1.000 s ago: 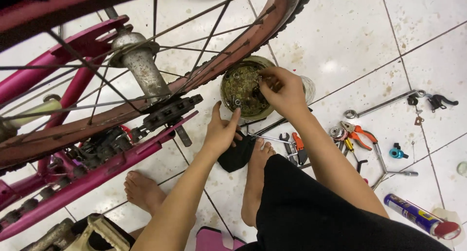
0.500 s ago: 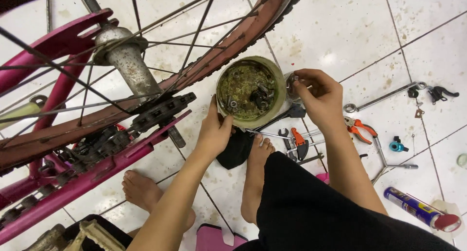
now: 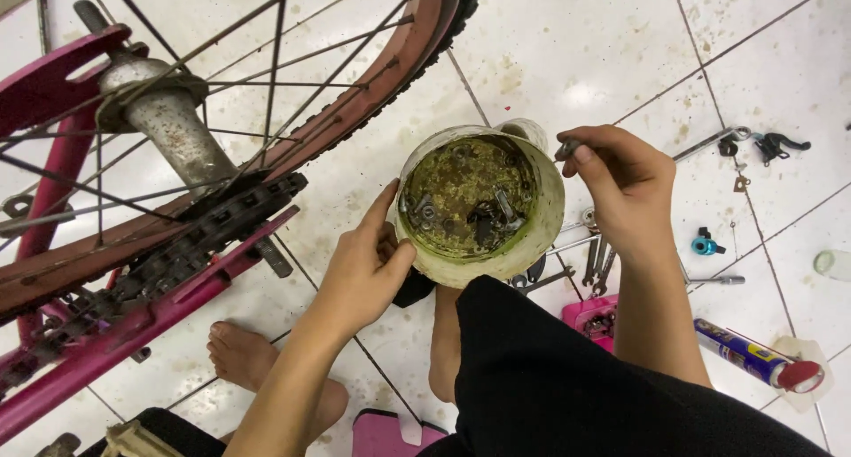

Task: The person sits on the floor and works on the rear wheel and chain of a pink bicycle. They use their hands to manipulate the chain and gears, then dip a small metal part into a container of grease before applying it to the bicycle's drivetrain.

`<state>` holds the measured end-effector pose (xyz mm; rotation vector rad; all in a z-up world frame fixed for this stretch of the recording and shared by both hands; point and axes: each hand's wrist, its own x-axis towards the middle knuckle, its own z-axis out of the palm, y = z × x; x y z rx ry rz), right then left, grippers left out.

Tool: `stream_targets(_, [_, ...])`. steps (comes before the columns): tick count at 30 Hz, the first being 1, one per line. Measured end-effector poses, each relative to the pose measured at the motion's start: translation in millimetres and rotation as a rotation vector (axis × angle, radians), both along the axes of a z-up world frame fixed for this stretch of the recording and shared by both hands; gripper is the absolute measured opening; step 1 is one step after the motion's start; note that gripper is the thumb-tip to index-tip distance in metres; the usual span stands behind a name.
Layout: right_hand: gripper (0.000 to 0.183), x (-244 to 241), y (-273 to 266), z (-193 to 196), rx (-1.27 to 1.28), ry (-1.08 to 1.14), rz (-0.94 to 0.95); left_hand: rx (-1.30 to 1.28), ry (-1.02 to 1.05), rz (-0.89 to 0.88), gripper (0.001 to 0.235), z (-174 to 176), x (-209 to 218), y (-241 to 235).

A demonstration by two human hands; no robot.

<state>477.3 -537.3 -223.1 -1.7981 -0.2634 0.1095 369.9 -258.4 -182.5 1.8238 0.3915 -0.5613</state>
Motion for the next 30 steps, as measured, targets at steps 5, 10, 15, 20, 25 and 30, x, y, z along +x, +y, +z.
stream_targets(5, [0.02,-1.7,9.9,24.3,-0.193,-0.155,0.057,0.005,-0.008,-0.002,0.075,-5.6,1.0,-1.0])
stream_targets(10, [0.022,-6.3,21.5,39.1,-0.284,-0.261,0.096,0.003,-0.017,0.009,0.074,-6.9,3.6,-2.0])
stream_targets(15, [0.014,-7.3,41.7,59.2,-0.564,-0.322,0.332,-0.024,-0.04,0.042,0.074,-13.7,7.2,-0.2])
stream_targets(20, [0.013,-4.4,60.1,46.0,-0.723,-0.384,0.482,-0.035,-0.049,0.074,0.073,-22.2,5.7,-1.3])
stream_targets(25, [0.007,-4.7,76.6,28.1,-0.762,-0.492,0.56,-0.018,-0.044,0.067,0.071,-24.6,3.9,0.7])
stream_targets(30, [0.015,-0.6,75.5,14.3,-0.724,-0.44,0.496,-0.003,-0.006,0.074,0.074,-25.7,2.9,1.9])
